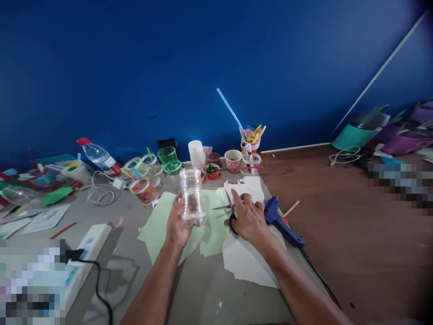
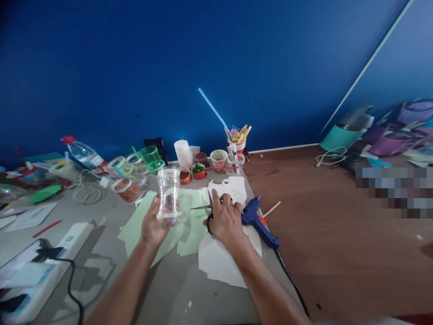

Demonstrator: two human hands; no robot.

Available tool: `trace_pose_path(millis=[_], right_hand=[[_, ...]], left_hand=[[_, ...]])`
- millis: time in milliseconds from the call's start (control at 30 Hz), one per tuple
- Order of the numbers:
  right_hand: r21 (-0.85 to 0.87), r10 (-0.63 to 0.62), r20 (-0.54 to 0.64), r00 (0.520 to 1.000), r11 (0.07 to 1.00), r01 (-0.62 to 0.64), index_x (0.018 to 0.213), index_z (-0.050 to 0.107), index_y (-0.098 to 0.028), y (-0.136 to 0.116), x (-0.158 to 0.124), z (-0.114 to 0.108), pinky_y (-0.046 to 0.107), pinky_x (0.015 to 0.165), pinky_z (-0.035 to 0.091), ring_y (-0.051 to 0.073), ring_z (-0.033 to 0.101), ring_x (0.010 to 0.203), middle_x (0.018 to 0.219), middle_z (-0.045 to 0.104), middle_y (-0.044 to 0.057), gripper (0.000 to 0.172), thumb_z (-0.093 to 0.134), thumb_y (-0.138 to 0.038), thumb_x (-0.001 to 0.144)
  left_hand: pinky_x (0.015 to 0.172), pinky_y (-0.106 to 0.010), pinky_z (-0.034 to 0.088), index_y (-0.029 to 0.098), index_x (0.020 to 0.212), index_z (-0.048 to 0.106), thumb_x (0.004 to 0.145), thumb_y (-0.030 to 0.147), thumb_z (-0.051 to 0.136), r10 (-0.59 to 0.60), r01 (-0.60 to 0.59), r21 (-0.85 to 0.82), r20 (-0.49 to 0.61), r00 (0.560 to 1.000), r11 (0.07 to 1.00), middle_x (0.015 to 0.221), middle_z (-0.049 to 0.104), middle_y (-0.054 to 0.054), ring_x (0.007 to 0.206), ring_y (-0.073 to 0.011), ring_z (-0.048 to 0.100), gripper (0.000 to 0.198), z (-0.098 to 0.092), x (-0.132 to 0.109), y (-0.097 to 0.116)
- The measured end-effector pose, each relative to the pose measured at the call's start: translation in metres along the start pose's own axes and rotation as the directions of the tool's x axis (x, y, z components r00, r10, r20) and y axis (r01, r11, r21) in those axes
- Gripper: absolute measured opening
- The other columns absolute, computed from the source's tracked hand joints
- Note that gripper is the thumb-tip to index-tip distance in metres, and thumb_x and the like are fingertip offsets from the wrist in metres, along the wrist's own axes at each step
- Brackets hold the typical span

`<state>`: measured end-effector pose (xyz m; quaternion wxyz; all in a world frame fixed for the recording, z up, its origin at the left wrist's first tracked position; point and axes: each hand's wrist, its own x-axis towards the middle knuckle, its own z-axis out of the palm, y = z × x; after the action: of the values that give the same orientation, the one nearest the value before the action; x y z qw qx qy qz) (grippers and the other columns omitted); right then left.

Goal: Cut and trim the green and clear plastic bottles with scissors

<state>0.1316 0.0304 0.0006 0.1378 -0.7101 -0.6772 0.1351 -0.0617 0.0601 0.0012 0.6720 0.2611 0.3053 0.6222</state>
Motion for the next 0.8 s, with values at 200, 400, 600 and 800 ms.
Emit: trace_pose_path(millis=[200, 400, 600, 800], right_hand=[[0.146, 0.013, 0.127, 0.992, 0.989, -0.032, 0.147, 0.027, -0.016, 0.004, 0.006, -0.002, 0.041, 0.099, 0.027, 0.031, 0.049, 0.117, 0.126, 0.045, 0.017, 0.094, 0.073, -0.032, 0.066], [0.222, 0.025, 0.146, 0.989, 0.973, -0.057, 0.147, 0.026, -0.017, 0.004, 0.009, -0.001, 0.045, 0.105, 0.024, 0.033, 0.04, 0.128, 0.137, 0.039, 0.018, 0.099, 0.075, -0.034, 0.062], [0.165, 0.105, -0.127, 0.986, 0.983, -0.083, 0.14, 0.035, -0.011, 0.002, 0.011, 0.001, 0.04, 0.088, 0.036, 0.031, 0.06, 0.098, 0.104, 0.063, 0.016, 0.066, 0.057, -0.025, 0.08], [0.441, 0.108, 0.071, 0.992, 0.888, -0.129, 0.136, 0.042, -0.016, 0.011, 0.019, 0.009, 0.027, 0.065, 0.04, 0.02, 0.058, 0.071, 0.073, 0.062, 0.002, 0.068, 0.062, -0.021, 0.072]], left_hand=[[0.06, -0.026, 0.054, 0.021, 0.102, 0.058, 0.074, 0.036, 0.072, 0.021, -0.023, 0.065, 0.032, 0.999, 0.998, 0.09, 0.071, -0.003, 0.073, -0.0166, 0.068, 0.035, 0.002, -0.003, -0.004], [0.06, -0.026, 0.055, 0.019, 0.105, 0.059, 0.071, 0.04, 0.074, 0.025, -0.025, 0.104, -0.005, 1.0, 0.994, 0.088, 0.072, -0.004, 0.073, -0.0167, 0.068, 0.042, 0.003, -0.002, -0.004], [0.059, -0.027, 0.055, 0.02, 0.105, 0.058, 0.069, 0.039, 0.076, 0.029, -0.025, 0.099, -0.03, 0.999, 0.995, 0.086, 0.071, -0.003, 0.071, -0.0164, 0.068, 0.045, 0.004, -0.003, -0.003], [0.059, -0.025, 0.055, 0.019, 0.105, 0.058, 0.069, 0.038, 0.077, 0.002, 0.001, 0.088, -0.039, 0.999, 0.996, 0.086, 0.072, -0.003, 0.07, -0.0154, 0.068, 0.045, 0.006, -0.003, -0.004]])
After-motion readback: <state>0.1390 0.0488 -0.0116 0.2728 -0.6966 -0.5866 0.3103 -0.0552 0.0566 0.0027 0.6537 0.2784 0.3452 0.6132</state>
